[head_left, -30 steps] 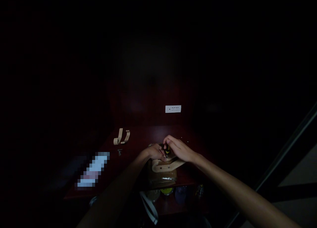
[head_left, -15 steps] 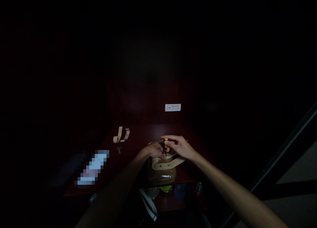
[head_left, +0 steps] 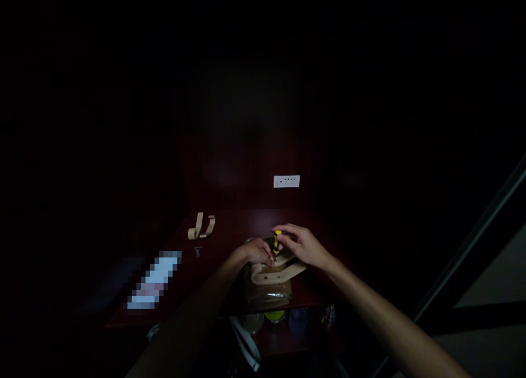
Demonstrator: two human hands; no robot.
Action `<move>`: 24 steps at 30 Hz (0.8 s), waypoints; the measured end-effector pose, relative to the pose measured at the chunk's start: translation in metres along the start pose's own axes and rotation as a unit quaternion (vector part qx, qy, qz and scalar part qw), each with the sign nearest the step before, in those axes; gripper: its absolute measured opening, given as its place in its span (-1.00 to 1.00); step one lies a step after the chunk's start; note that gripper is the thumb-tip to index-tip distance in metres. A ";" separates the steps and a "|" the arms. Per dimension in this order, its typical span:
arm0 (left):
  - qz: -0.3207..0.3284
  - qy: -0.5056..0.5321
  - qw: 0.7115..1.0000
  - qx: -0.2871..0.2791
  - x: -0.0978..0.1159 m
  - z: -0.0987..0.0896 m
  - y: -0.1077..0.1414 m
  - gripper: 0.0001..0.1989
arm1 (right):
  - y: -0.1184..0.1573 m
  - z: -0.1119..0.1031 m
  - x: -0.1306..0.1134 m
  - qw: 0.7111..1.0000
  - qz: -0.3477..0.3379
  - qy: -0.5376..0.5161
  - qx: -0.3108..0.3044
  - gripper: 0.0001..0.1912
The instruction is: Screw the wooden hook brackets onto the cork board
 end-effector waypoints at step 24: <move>-0.002 -0.001 1.000 0.001 0.001 -0.003 0.003 -0.71 | 0.010 0.014 0.007 0.984 0.091 -0.144 -0.058 -0.59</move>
Point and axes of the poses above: each hand's wrist, its own y-axis away from the middle knuckle, its own z-axis out of the palm, x = y × z, the point moved 9 cm from there along -y, towards the middle knuckle, and after that the axes turned 13 degrees about x, right-handed, at the moved point
